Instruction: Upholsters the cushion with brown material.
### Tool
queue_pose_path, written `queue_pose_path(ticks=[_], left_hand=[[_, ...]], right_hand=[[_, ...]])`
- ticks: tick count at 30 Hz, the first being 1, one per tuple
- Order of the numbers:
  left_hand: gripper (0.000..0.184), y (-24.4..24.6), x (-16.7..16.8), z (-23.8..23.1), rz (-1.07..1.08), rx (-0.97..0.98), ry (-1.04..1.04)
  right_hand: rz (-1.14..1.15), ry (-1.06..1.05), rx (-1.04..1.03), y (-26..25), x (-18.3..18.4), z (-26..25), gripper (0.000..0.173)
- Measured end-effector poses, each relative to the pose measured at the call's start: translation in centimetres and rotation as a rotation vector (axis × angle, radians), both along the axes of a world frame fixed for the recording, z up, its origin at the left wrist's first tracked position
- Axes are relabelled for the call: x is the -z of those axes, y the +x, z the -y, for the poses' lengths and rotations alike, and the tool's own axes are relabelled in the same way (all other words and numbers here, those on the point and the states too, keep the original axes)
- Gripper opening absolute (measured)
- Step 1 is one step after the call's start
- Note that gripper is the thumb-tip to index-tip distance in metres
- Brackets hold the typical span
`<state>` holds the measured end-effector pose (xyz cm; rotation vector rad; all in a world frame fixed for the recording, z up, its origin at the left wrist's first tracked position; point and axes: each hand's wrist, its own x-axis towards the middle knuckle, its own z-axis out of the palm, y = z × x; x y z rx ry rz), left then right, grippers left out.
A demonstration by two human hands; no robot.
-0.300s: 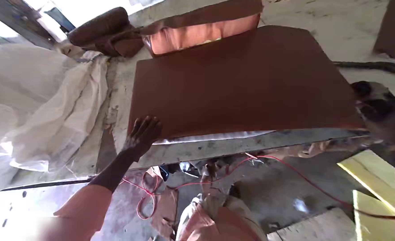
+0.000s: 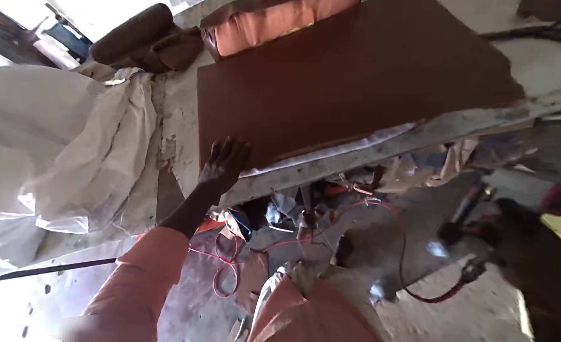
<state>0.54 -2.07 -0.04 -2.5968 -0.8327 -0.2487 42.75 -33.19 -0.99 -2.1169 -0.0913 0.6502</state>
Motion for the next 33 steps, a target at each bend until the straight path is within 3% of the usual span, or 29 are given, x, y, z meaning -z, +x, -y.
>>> queue_pose_path(ticks=[1, 2, 4, 10, 13, 18, 23, 28, 33], left_hand=[[0.053, 0.3, 0.1, 0.7, 0.003, 0.007, 0.006], [0.051, 0.7, 0.0, 1.8, 0.004, -0.001, 0.01], [0.049, 2.1, -0.2, 4.5, 0.001, -0.051, 0.0], [0.047, 4.2, 0.8, 11.2, 0.034, -0.191, 0.001], [0.05, 4.4, 0.7, 11.8, -0.006, -0.207, 0.0], [0.051, 4.2, 1.4, 11.1, -0.049, -0.188, 0.098], [0.055, 1.9, 4.3, 8.2, 0.056, -0.122, 0.241], [0.06, 1.6, 4.6, 8.0, 0.095, -0.182, 0.262], [0.063, 1.5, 4.8, 7.5, 0.203, -0.123, 0.284]], right_hand=[[-0.126, 0.314, -0.235, 0.5, 4.1, 4.4, 0.031], [-0.254, 0.504, -0.272, -1.3, 6.9, 6.2, 0.03], [-0.555, 0.664, -0.194, -7.6, 8.9, 7.1, 0.037], [-1.282, 0.971, -0.091, -22.4, 10.1, 3.1, 0.048], [-1.663, 1.189, -0.036, -25.8, 9.3, -0.8, 0.05], [-2.077, 1.561, -0.038, -29.6, 9.6, -5.5, 0.045], [-2.169, 1.645, -0.027, -31.3, 9.2, -6.5, 0.051], [-2.244, 1.662, -0.031, -31.6, 9.1, -7.2, 0.048], [-2.242, 1.665, 0.02, -31.7, 8.9, -7.6, 0.047]])
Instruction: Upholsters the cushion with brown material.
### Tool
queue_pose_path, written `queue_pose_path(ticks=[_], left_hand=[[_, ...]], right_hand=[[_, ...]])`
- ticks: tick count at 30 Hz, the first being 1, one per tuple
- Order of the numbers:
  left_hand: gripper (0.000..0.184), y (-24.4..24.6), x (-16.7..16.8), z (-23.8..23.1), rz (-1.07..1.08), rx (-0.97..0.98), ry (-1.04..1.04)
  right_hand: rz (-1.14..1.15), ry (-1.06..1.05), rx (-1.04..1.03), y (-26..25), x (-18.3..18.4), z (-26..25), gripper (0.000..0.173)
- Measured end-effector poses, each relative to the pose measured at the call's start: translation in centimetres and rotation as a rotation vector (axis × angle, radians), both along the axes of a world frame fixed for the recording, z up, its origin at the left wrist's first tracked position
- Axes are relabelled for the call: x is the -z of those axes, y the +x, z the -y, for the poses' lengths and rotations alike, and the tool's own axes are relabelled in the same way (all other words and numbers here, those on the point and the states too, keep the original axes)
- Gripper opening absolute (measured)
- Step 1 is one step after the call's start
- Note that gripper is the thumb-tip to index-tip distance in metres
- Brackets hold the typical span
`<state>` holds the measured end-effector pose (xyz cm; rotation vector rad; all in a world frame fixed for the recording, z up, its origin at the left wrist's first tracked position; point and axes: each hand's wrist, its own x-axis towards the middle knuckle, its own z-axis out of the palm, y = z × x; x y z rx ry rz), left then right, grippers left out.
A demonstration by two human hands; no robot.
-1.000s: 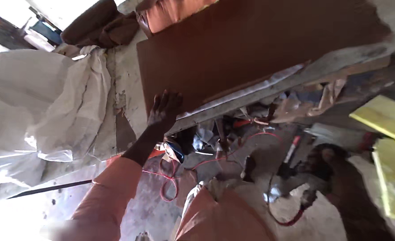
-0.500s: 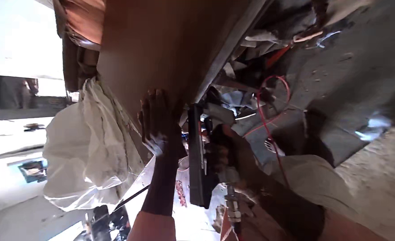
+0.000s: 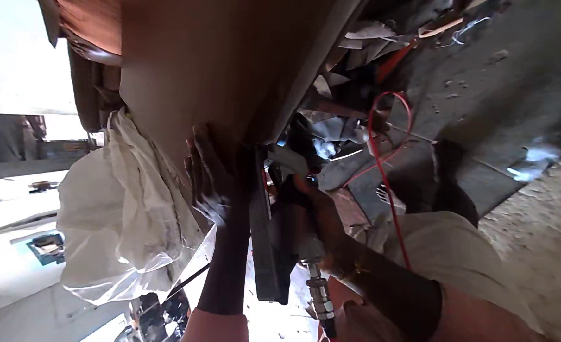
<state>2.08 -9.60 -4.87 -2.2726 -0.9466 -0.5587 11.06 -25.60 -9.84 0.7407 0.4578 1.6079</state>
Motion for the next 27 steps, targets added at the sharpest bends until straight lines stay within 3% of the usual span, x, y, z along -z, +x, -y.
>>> queue_pose_path(ticks=[4, 8, 11, 13, 15, 19, 21, 27], left_hand=[[0.055, 1.6, -2.3, 1.3, -0.081, -0.039, -0.128], [0.052, 0.0, -1.2, -0.3, -0.09, 0.06, 0.025], [0.052, 0.7, -1.0, -0.2, -0.091, 0.039, 0.019], [0.054, 1.4, -2.7, 1.5, -0.145, -0.046, -0.137], [0.07, 2.1, -6.0, 2.8, -0.247, -0.09, -0.433], [0.083, -1.3, -9.8, -0.1, -0.258, 0.064, -0.798], [0.088, -2.2, -8.9, -0.4, -0.29, 0.021, -0.777], [0.075, -2.5, -6.8, 1.3, -0.239, 0.018, -0.621]], right_hand=[[-0.007, -0.032, -0.087, -0.5, -0.2, 0.3, 0.045], [-0.04, -0.044, -0.129, -1.1, -0.5, 0.2, 0.045], [0.02, -0.076, -0.122, -0.6, -0.4, 0.1, 0.045], [0.077, -0.091, -0.107, -0.4, -0.3, 0.5, 0.046], [0.07, -0.126, -0.095, -0.2, -0.3, 1.3, 0.045], [0.045, -0.18, -0.136, 0.2, -0.2, 2.7, 0.046], [0.052, -0.126, -0.129, 0.0, -0.1, 3.0, 0.048], [0.028, -0.13, -0.167, -0.3, -0.9, 2.3, 0.049]])
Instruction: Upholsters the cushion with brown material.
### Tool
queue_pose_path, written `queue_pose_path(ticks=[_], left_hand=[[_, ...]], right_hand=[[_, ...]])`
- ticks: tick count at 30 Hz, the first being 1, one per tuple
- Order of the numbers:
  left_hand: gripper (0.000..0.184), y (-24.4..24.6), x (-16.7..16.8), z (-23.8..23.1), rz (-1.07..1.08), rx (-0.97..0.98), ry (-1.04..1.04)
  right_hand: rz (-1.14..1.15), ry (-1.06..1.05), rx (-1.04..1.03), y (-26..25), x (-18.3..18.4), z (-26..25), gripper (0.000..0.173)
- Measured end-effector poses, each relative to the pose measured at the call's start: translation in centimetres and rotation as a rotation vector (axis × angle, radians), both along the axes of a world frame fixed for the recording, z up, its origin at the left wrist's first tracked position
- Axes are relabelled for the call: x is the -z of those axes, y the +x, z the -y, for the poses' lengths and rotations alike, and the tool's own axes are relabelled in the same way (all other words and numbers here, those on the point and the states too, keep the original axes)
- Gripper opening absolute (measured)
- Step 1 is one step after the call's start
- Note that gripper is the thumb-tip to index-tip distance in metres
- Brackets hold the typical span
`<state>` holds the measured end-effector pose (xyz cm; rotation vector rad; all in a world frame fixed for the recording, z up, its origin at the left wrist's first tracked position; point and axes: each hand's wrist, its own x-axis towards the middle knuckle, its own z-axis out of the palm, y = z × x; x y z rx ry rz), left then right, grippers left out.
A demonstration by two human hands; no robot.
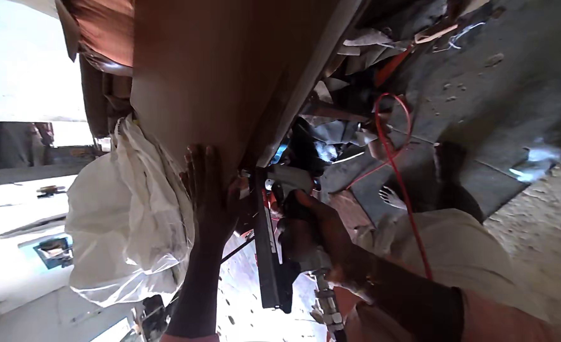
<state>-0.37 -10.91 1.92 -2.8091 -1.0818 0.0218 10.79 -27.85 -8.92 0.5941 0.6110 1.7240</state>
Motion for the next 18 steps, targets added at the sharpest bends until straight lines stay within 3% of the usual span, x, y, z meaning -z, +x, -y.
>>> queue_pose_path(ticks=[10, 14, 18], left_hand=[[0.07, 0.5, 0.7, 0.4, 0.017, -0.023, 0.043], [0.075, 0.1, 0.4, -0.2, 0.034, 0.011, -0.051], [0.078, -1.6, -2.0, -2.1, 0.229, -0.017, -0.456]], right_hand=[[0.01, 0.025, -0.138, 0.8, 0.1, -1.1, 0.045], [0.31, -0.057, -0.172, 3.1, 0.0, -0.5, 0.048], [0.763, -0.173, -0.165, 7.0, 0.3, 0.4, 0.034]])
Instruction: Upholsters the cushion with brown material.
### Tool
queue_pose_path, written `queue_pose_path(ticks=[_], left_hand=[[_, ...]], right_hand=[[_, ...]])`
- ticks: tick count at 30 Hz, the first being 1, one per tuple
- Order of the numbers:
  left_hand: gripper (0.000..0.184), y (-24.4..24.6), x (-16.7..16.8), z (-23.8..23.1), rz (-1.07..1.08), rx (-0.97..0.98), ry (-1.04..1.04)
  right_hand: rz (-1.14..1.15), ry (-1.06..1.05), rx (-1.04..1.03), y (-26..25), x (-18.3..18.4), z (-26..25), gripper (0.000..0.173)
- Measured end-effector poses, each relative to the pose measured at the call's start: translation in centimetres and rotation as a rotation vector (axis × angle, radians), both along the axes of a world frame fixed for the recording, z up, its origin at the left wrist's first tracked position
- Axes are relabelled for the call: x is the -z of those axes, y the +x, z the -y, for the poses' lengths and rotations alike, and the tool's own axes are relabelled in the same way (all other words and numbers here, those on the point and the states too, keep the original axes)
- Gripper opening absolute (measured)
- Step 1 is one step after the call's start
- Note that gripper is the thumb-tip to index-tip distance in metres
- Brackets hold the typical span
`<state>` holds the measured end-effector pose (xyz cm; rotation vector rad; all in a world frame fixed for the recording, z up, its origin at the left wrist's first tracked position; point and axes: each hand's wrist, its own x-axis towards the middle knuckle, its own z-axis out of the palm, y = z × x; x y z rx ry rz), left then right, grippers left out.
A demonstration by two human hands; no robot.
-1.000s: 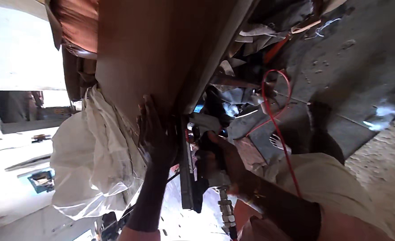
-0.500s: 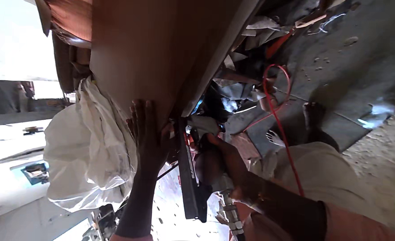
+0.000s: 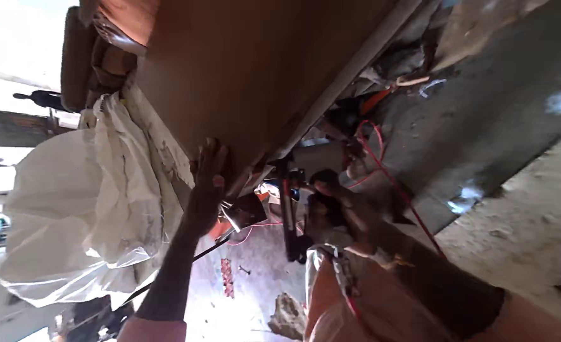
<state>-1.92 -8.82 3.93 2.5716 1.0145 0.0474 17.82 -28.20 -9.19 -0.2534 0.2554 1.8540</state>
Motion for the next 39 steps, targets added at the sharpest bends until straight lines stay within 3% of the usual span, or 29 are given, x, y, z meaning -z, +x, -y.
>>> queue_pose_path(ticks=[3, 6, 9, 10, 17, 20, 26, 29, 34, 39], left_hand=[[0.074, -2.0, 0.1, -0.6, 0.019, 0.049, -0.027], [0.073, -2.8, 2.1, 0.4, -0.025, 0.135, 0.131], [0.066, -2.7, 2.9, -0.2, -0.042, 0.235, 0.249], [0.066, -2.9, 3.0, -0.1, -0.05, 0.258, 0.277], [0.07, -2.2, 2.9, -0.1, -0.08, 0.266, 0.308], [0.069, -2.3, 3.0, -0.3, -0.088, 0.272, 0.307], [0.07, -2.2, 3.1, -0.5, -0.088, 0.283, 0.291], [0.073, -2.4, 3.0, -1.0, -0.064, 0.326, 0.246], [0.077, -2.6, 0.9, -1.4, -0.102, 0.433, 0.093], [0.076, -2.7, 1.7, -1.6, -0.094, 0.413, 0.12]], right_hand=[[0.471, -0.097, 0.051, 1.9, -0.6, 0.9, 0.02], [1.007, -0.068, 0.146, 0.5, -1.0, 2.8, 0.029], [1.685, 0.02, 0.375, -3.0, -1.3, 4.1, 0.038], [1.8, 0.074, 0.445, -4.2, -1.0, 4.4, 0.042], [1.935, 0.035, 0.476, -9.9, 1.4, 2.4, 0.039], [1.964, 0.001, 0.485, -10.1, -0.6, 1.4, 0.036], [1.93, 0.002, 0.495, -10.1, -0.5, 0.0, 0.043], [1.863, 0.086, 0.556, -9.8, -0.2, -0.3, 0.037], [1.959, 0.127, 0.577, -10.6, -0.7, 0.2, 0.04], [1.861, 0.192, 0.565, -10.9, -0.3, -0.5, 0.036]])
